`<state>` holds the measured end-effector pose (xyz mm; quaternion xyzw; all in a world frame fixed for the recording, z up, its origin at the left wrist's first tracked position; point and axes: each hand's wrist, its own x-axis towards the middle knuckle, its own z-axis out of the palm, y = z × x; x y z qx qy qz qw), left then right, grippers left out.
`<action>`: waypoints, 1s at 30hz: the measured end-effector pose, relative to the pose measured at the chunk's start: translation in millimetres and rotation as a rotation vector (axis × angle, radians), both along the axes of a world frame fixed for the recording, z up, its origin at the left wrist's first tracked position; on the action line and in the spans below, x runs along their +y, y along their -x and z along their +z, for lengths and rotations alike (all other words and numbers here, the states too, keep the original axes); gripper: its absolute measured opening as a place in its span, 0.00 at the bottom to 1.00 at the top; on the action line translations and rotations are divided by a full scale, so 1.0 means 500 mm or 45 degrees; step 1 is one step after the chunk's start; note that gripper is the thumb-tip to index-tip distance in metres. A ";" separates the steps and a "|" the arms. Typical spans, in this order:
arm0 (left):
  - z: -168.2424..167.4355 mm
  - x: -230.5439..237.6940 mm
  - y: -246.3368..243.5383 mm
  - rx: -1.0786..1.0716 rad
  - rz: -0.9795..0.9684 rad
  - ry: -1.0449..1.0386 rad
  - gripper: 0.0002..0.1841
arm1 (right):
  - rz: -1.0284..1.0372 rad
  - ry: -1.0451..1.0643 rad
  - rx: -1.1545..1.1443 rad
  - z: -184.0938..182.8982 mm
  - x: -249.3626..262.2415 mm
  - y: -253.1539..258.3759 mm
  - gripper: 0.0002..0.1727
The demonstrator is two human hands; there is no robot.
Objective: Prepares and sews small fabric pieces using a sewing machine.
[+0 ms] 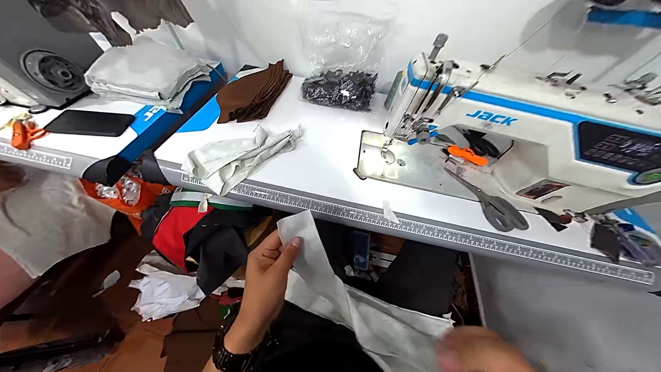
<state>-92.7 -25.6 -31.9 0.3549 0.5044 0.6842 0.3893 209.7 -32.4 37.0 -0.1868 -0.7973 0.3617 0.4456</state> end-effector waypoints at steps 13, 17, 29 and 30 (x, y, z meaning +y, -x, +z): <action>0.090 0.024 -0.175 -0.476 -0.348 -0.370 0.09 | -0.300 0.206 0.437 -0.015 0.098 0.189 0.09; 0.100 0.020 -0.186 -0.544 -0.345 -0.389 0.12 | -0.411 0.291 0.479 -0.017 0.098 0.191 0.09; 0.114 0.005 -0.181 -0.676 -0.448 -0.295 0.15 | -0.511 0.222 0.433 -0.020 0.104 0.181 0.09; 0.115 0.004 -0.180 -0.674 -0.450 -0.287 0.15 | -0.521 0.208 0.423 -0.021 0.105 0.181 0.09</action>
